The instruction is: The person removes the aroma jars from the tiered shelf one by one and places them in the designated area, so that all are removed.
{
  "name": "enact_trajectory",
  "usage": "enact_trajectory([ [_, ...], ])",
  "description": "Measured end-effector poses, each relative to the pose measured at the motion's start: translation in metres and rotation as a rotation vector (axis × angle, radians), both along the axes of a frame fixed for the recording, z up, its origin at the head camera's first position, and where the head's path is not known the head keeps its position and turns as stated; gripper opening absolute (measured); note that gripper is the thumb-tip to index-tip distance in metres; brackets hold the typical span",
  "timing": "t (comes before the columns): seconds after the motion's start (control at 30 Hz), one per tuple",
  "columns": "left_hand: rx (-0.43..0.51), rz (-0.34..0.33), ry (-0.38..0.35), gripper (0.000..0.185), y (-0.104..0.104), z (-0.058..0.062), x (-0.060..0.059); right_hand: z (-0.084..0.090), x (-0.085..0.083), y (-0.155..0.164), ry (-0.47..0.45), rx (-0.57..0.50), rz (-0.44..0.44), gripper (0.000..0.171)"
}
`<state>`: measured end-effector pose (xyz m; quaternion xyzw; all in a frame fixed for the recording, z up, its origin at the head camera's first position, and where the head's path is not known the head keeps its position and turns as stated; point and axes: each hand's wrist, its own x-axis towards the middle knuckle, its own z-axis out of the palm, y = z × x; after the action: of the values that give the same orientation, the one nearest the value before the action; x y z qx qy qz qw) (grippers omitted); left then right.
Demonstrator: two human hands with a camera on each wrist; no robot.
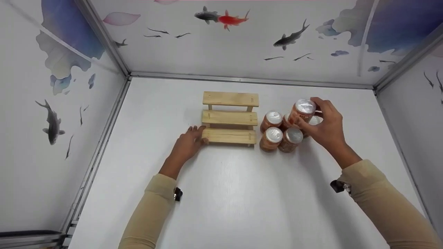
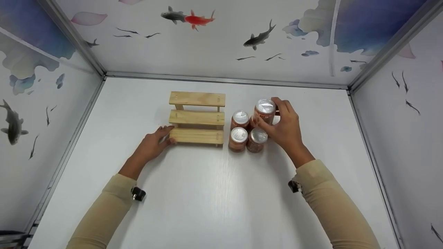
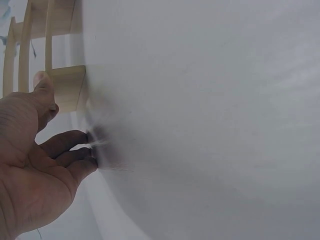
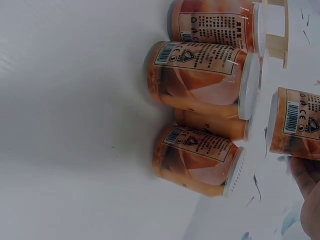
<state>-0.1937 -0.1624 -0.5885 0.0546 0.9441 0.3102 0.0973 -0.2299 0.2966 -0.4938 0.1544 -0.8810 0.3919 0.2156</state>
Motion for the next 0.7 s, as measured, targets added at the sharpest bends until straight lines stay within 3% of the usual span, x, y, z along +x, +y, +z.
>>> enact_trajectory([
  [0.7, -0.018, -0.002, 0.016, 0.068, 0.000, -0.001, 0.000, -0.004, 0.019, 0.026, 0.034, 0.020, -0.054, 0.066],
])
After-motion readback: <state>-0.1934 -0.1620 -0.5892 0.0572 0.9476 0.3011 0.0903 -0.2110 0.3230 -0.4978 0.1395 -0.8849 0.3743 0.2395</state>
